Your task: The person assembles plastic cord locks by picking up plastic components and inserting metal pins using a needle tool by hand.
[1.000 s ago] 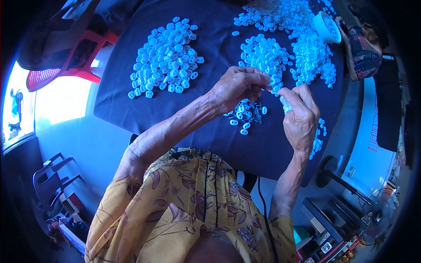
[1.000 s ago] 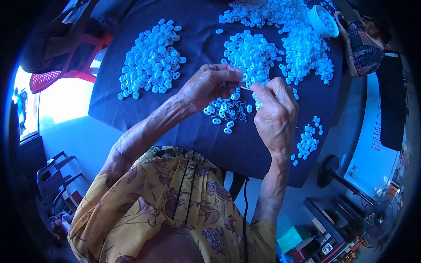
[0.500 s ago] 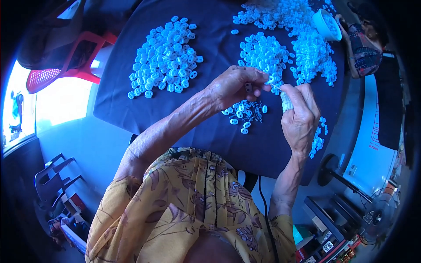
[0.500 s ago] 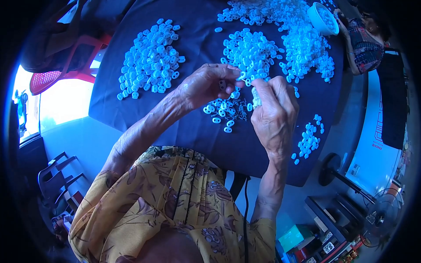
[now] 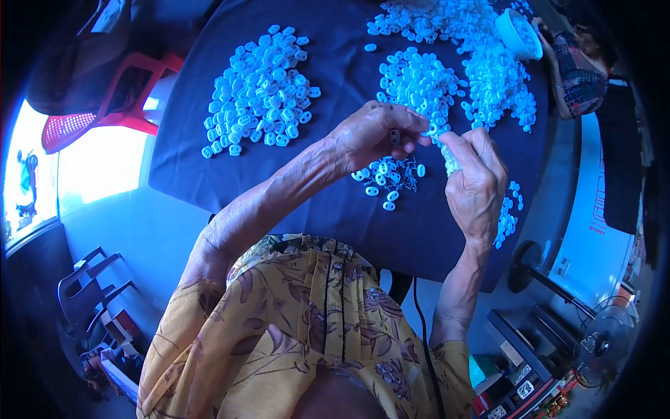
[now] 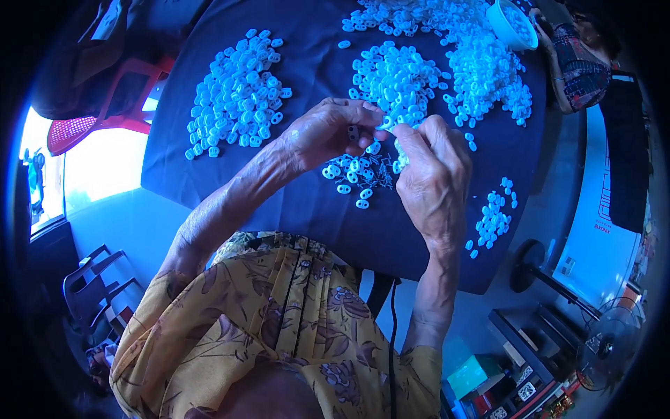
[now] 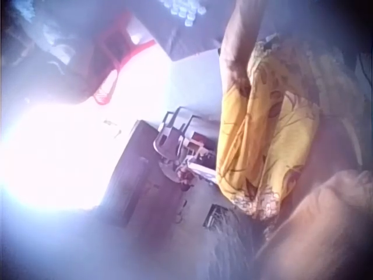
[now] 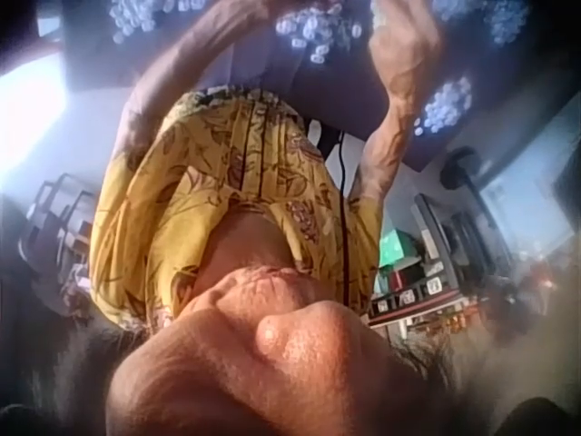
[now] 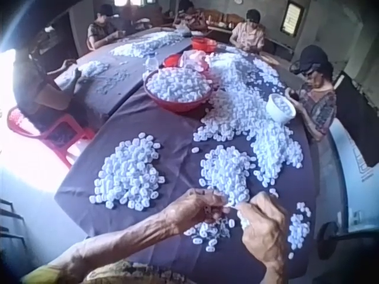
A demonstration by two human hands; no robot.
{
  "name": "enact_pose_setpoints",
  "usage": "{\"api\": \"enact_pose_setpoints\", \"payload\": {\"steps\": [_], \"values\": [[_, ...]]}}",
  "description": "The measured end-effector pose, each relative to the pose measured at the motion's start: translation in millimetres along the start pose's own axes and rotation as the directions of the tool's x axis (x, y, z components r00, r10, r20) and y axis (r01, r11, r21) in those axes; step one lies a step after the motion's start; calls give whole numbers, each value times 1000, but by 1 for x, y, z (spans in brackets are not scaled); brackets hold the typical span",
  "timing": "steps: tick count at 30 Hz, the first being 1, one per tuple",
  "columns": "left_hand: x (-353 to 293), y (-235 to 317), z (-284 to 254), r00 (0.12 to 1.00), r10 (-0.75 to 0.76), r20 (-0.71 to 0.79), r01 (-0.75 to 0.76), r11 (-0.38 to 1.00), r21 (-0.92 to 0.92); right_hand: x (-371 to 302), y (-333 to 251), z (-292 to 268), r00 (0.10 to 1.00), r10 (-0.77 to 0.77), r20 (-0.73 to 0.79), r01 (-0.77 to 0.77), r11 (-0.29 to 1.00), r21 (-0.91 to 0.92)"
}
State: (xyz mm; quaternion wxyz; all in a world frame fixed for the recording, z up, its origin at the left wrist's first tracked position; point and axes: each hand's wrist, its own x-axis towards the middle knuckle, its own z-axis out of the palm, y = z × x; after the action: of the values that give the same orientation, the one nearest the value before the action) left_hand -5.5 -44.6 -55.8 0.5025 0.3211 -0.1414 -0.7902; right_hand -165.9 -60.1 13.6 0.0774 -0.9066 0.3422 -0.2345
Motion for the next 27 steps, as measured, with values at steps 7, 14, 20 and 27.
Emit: {"api": "enact_pose_setpoints", "payload": {"steps": [7,14,20,27], "values": [[2,-1,-1,999,9,-32,-10,1000,-18,-2,5,-4,999,28,32,-30,997,67],[0,2,2,998,-44,-37,42,997,-62,-3,1,-4,999,50,5,-50,998,22],[2,1,5,998,-54,-21,53,998,-34,-4,0,-3,999,42,-19,-43,998,-51],[2,-1,4,1000,-3,-21,5,997,75,0,3,1,999,7,36,-5,999,-49]]}}
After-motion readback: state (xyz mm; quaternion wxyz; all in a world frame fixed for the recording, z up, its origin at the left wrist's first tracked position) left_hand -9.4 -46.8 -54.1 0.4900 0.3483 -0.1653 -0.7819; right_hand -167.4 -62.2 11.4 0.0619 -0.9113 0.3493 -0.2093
